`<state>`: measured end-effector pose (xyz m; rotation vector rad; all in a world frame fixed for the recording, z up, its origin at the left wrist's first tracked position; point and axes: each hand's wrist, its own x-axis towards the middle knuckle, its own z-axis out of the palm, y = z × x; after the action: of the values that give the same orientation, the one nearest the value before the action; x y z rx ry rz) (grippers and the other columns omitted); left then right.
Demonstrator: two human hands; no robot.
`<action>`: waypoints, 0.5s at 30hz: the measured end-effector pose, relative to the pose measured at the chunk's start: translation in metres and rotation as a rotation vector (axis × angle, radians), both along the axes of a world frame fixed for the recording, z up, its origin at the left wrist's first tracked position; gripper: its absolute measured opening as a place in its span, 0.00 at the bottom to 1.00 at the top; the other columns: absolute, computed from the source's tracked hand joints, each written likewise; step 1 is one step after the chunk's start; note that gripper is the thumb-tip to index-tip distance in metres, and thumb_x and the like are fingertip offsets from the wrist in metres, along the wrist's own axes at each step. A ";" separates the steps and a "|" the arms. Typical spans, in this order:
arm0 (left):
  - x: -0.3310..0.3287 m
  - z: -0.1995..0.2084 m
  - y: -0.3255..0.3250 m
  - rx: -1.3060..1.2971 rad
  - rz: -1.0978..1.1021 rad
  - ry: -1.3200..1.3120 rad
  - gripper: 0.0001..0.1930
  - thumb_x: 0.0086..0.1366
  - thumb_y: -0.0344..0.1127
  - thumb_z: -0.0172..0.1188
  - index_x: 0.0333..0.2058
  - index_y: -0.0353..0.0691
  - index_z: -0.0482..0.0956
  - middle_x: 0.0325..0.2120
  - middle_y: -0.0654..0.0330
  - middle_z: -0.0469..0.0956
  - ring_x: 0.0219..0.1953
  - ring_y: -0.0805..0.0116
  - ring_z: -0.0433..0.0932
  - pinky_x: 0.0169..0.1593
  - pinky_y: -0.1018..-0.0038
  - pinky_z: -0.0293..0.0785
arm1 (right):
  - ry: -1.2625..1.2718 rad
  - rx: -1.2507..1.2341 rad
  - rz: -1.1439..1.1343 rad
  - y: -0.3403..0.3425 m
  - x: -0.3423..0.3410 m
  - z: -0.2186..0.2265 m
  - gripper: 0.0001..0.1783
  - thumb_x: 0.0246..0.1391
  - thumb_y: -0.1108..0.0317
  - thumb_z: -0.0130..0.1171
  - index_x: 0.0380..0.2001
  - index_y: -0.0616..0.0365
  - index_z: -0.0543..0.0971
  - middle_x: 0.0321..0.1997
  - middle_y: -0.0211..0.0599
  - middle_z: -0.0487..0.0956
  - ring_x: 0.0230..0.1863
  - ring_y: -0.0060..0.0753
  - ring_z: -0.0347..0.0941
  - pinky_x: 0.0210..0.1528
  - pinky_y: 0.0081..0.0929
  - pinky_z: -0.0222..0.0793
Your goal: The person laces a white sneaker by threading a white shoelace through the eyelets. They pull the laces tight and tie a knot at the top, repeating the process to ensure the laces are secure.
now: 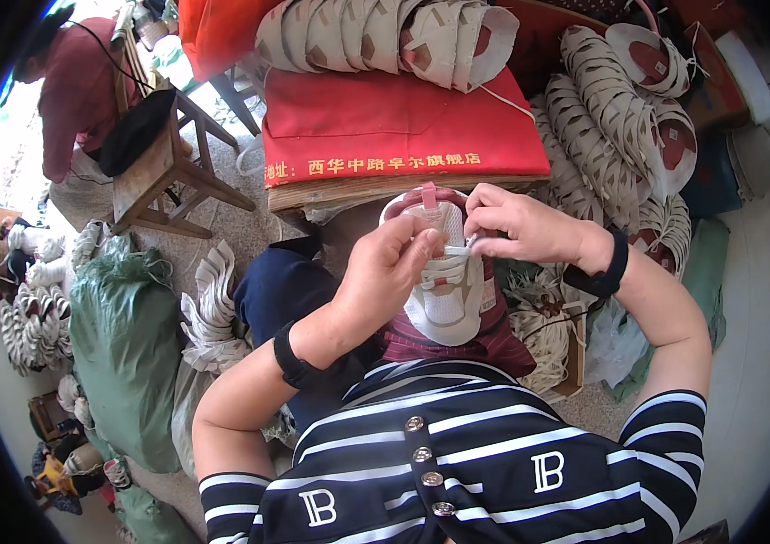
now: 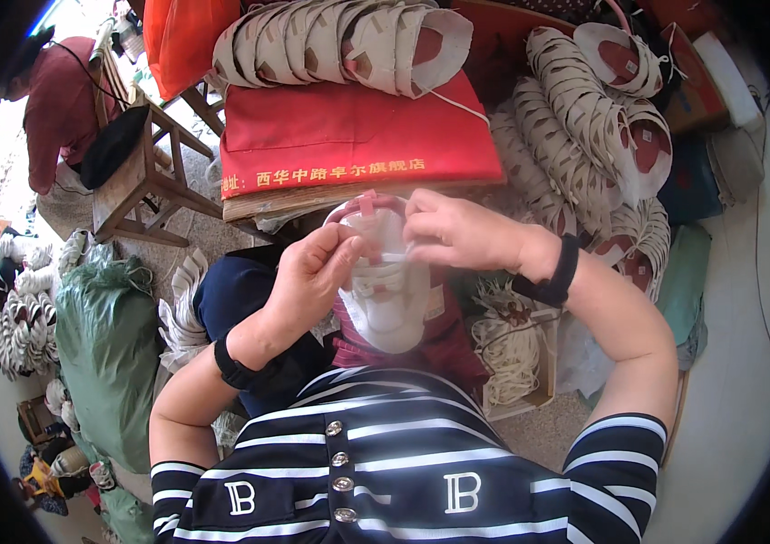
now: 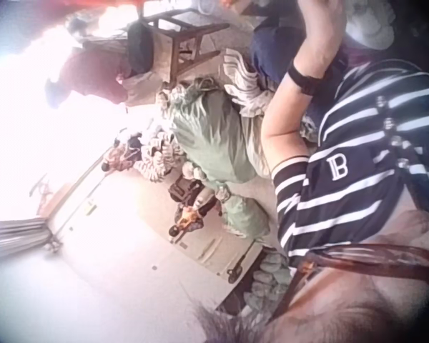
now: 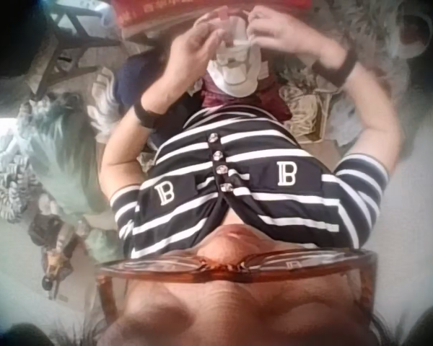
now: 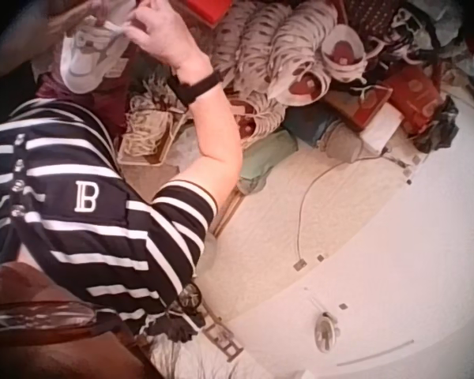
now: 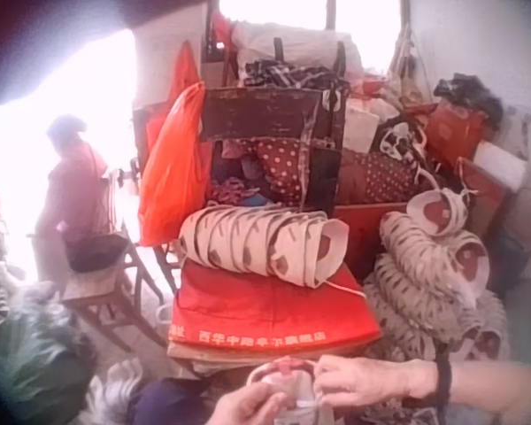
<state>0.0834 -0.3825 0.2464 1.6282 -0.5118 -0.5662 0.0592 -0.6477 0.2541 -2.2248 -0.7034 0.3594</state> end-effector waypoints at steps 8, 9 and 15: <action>0.000 -0.001 -0.020 0.033 -0.060 0.183 0.15 0.77 0.39 0.52 0.43 0.30 0.79 0.27 0.60 0.78 0.23 0.77 0.76 0.27 0.77 0.74 | -0.022 0.045 -0.045 -0.003 -0.003 -0.006 0.14 0.50 0.78 0.68 0.39 0.61 0.76 0.46 0.38 0.74 0.46 0.37 0.75 0.50 0.32 0.74; 0.001 0.000 -0.022 0.046 -0.074 0.191 0.16 0.77 0.40 0.52 0.43 0.30 0.78 0.27 0.61 0.78 0.23 0.77 0.77 0.27 0.77 0.74 | -0.012 0.039 -0.041 -0.004 -0.003 -0.007 0.14 0.50 0.78 0.68 0.39 0.61 0.76 0.46 0.38 0.74 0.46 0.37 0.75 0.50 0.32 0.74; 0.005 -0.002 -0.026 0.049 -0.104 0.257 0.16 0.78 0.40 0.50 0.44 0.30 0.78 0.27 0.61 0.77 0.22 0.76 0.77 0.27 0.78 0.73 | -0.098 0.132 -0.181 0.003 -0.011 -0.009 0.20 0.51 0.75 0.69 0.44 0.59 0.71 0.47 0.38 0.73 0.44 0.38 0.76 0.46 0.33 0.74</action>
<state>0.0888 -0.4084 0.2443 1.5530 -0.3956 -0.8581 0.0486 -0.6450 0.2455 -2.1708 -0.5537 0.1114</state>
